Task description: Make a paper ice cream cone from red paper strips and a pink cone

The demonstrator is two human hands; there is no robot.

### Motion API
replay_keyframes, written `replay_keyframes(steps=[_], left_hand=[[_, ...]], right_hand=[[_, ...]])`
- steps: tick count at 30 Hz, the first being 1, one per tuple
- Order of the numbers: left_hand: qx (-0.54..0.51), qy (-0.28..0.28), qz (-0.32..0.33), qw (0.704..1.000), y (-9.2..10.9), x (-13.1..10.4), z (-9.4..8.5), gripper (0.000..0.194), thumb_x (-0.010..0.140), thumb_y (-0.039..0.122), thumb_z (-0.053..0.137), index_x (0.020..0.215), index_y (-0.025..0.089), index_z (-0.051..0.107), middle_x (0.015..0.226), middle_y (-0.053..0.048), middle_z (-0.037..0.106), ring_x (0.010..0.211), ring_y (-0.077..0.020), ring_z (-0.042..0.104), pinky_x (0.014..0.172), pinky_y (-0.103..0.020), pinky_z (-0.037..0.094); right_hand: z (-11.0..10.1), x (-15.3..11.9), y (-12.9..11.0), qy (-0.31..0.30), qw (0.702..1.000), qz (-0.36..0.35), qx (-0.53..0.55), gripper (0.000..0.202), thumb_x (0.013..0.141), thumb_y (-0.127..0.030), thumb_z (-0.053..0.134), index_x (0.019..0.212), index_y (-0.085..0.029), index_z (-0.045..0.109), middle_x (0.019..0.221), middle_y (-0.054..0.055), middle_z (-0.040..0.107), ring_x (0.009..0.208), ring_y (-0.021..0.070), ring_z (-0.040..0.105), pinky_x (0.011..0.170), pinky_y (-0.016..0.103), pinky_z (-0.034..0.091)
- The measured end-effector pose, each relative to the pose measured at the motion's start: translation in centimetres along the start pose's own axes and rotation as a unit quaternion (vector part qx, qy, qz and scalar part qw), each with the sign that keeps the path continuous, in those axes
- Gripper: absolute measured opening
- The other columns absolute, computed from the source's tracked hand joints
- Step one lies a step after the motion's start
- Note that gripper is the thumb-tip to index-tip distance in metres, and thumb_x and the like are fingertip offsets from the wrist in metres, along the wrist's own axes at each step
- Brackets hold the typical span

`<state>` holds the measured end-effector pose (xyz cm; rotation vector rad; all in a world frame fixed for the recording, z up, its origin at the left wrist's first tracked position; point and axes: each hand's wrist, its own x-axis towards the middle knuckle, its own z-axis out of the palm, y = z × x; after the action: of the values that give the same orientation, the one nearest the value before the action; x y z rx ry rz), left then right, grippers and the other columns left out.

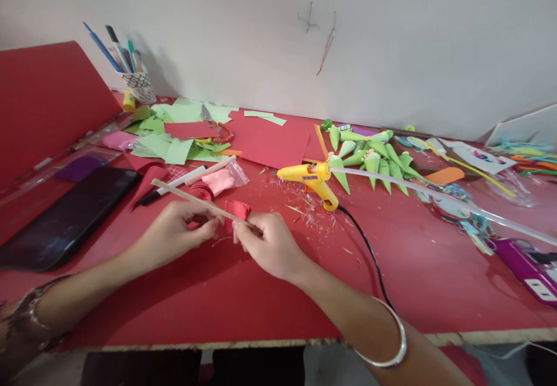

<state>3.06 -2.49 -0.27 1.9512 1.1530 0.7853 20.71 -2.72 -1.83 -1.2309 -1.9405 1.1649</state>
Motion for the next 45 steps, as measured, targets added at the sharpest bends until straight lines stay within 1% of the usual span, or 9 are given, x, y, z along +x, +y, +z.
replay_keyframes(steps=[4,10,15,18,24,28,33,38,45], left_hand=[[-0.032,-0.016,-0.002,0.999,-0.1,0.1,0.0,0.017,0.078,0.023,0.049,0.075,0.015,0.063,0.063,0.001,0.060,0.054,-0.0076,0.048,0.049,-0.018,0.038],[-0.079,-0.049,-0.029,0.995,-0.4,0.2,0.0,0.019,0.081,0.028,0.048,0.073,0.015,0.059,0.062,0.002,0.056,0.050,-0.0069,0.045,0.047,-0.018,0.038],[-0.014,-0.044,0.043,0.998,-0.2,0.3,-0.1,0.019,0.084,0.021,0.041,0.074,0.016,0.057,0.071,0.000,0.056,0.065,-0.0103,0.050,0.061,-0.022,0.040],[-0.014,-0.036,0.068,0.997,-0.1,0.1,-0.1,0.019,0.085,0.019,0.038,0.074,0.016,0.053,0.071,0.001,0.053,0.065,-0.0101,0.047,0.062,-0.022,0.039],[-0.143,-0.010,0.041,0.989,-0.4,-0.2,0.1,0.016,0.085,0.025,0.040,0.072,0.017,0.043,0.062,0.004,0.039,0.052,-0.0073,0.037,0.048,-0.019,0.034],[-0.238,0.003,-0.001,0.971,-0.8,0.1,-0.4,0.017,0.088,0.028,0.034,0.074,0.019,0.038,0.056,0.006,0.034,0.044,-0.0057,0.032,0.043,-0.019,0.030],[-0.093,-0.036,0.014,0.995,-0.4,0.0,-0.6,0.037,0.088,0.030,0.029,0.057,0.016,0.044,0.048,0.005,0.036,0.044,-0.0063,0.033,0.044,-0.020,0.029],[0.008,0.003,0.046,0.999,-0.2,-0.2,0.1,0.016,0.078,0.030,0.054,0.071,0.015,0.056,0.059,0.004,0.053,0.052,-0.0065,0.043,0.047,-0.017,0.033],[0.044,0.005,0.035,0.998,-0.6,-0.2,0.4,0.017,0.079,0.028,0.052,0.072,0.017,0.061,0.062,0.003,0.061,0.054,-0.0076,0.049,0.050,-0.018,0.035]], right_hand=[[-0.1,0.1,0.1,-0.007,1.000,0.008,0.024,0.029,0.082,-0.029,0.042,0.058,-0.015,0.052,0.045,-0.005,0.042,0.040,0.0052,0.038,0.040,0.017,0.029],[-0.1,0.0,0.1,-0.003,1.000,-0.003,-0.008,0.026,0.080,-0.025,0.043,0.058,-0.015,0.054,0.044,-0.005,0.040,0.041,0.0056,0.037,0.040,0.018,0.028],[-0.2,0.1,0.0,-0.004,1.000,-0.013,-0.008,0.025,0.079,-0.023,0.043,0.057,-0.015,0.053,0.045,-0.005,0.041,0.041,0.0053,0.038,0.040,0.018,0.028],[-0.3,0.0,-0.3,-0.005,1.000,-0.019,0.012,0.028,0.081,-0.026,0.042,0.058,-0.015,0.052,0.045,-0.005,0.042,0.040,0.0049,0.038,0.040,0.017,0.028],[-0.6,-0.2,-1.2,-0.026,0.998,-0.032,0.056,0.035,0.083,-0.030,0.039,0.053,-0.016,0.049,0.044,-0.005,0.043,0.041,0.0051,0.040,0.044,0.018,0.031],[-0.6,-0.2,-0.8,0.008,0.994,-0.040,0.100,0.037,0.084,-0.033,0.039,0.051,-0.017,0.047,0.043,-0.005,0.044,0.043,0.0058,0.042,0.047,0.019,0.034],[-0.4,-0.2,-0.4,0.032,0.996,-0.033,0.076,0.034,0.083,-0.033,0.041,0.055,-0.017,0.051,0.044,-0.005,0.044,0.042,0.0054,0.042,0.044,0.018,0.032],[-0.3,-0.3,-0.6,0.030,0.998,-0.028,0.044,0.035,0.084,-0.033,0.040,0.056,-0.016,0.052,0.045,-0.005,0.044,0.041,0.0048,0.040,0.042,0.017,0.030],[0.0,-0.3,-0.2,0.036,0.999,-0.035,-0.014,0.032,0.082,-0.029,0.040,0.054,-0.015,0.048,0.044,-0.005,0.036,0.040,0.0047,0.035,0.041,0.018,0.025]])
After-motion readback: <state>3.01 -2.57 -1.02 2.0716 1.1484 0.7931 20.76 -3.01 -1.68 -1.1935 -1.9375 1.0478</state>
